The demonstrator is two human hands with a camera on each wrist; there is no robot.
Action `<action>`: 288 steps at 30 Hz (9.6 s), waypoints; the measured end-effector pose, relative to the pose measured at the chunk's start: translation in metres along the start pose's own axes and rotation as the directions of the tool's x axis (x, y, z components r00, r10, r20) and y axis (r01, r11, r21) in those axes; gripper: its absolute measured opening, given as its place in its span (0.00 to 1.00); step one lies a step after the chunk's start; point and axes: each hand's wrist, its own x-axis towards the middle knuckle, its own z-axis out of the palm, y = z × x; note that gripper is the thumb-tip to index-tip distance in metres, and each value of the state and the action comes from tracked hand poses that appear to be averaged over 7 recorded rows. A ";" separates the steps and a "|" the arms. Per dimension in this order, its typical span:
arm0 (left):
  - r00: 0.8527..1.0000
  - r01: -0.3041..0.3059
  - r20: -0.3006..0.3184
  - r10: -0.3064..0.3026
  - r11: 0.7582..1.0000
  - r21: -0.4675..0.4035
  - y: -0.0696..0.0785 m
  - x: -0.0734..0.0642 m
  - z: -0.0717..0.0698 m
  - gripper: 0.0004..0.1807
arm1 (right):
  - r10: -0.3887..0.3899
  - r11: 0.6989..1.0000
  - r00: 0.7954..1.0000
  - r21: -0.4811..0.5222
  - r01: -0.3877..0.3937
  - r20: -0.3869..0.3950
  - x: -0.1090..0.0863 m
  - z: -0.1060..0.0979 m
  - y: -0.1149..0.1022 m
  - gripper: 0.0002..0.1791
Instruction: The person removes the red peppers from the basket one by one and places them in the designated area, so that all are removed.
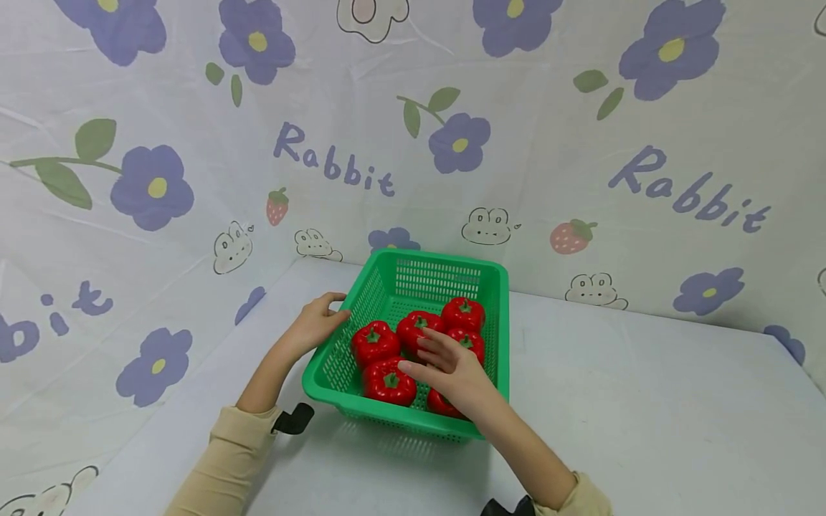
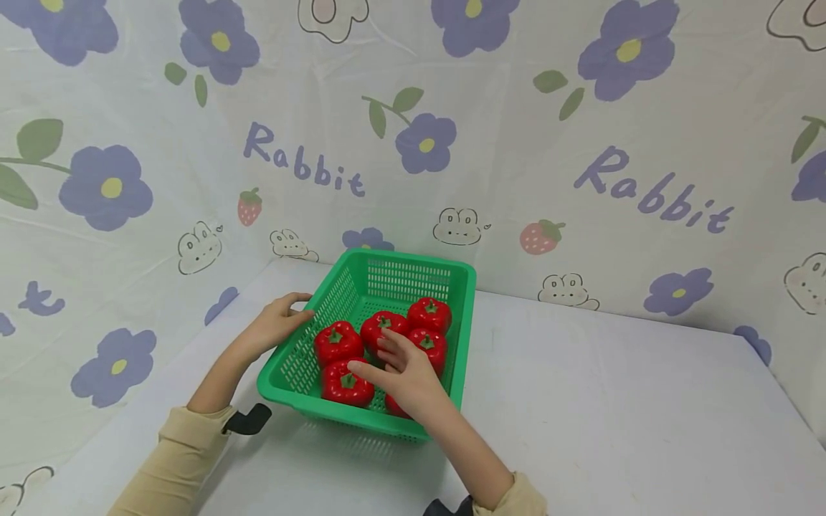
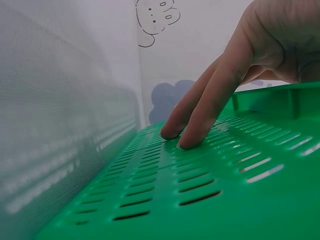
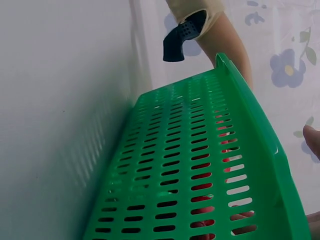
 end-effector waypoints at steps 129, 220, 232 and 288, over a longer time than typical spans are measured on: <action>1.000 0.016 0.019 -0.016 1.000 -0.007 0.006 0.001 0.003 0.28 | -0.131 0.889 0.976 -0.415 0.194 0.176 0.022 0.009 0.006 0.29; 1.000 0.015 0.007 -0.015 1.000 -0.016 0.004 0.001 0.003 0.28 | -0.080 0.973 0.986 -0.225 0.046 -0.148 -0.014 -0.116 -0.034 0.40; 1.000 0.023 0.010 -0.022 0.999 -0.029 0.004 0.002 0.003 0.28 | -0.040 0.970 0.970 -0.242 -0.020 -0.242 -0.019 -0.145 -0.029 0.43; 1.000 0.020 0.011 -0.020 1.000 -0.005 0.005 0.001 0.003 0.29 | 0.202 0.920 0.914 -0.254 -0.300 -0.352 -0.021 -0.197 0.062 0.49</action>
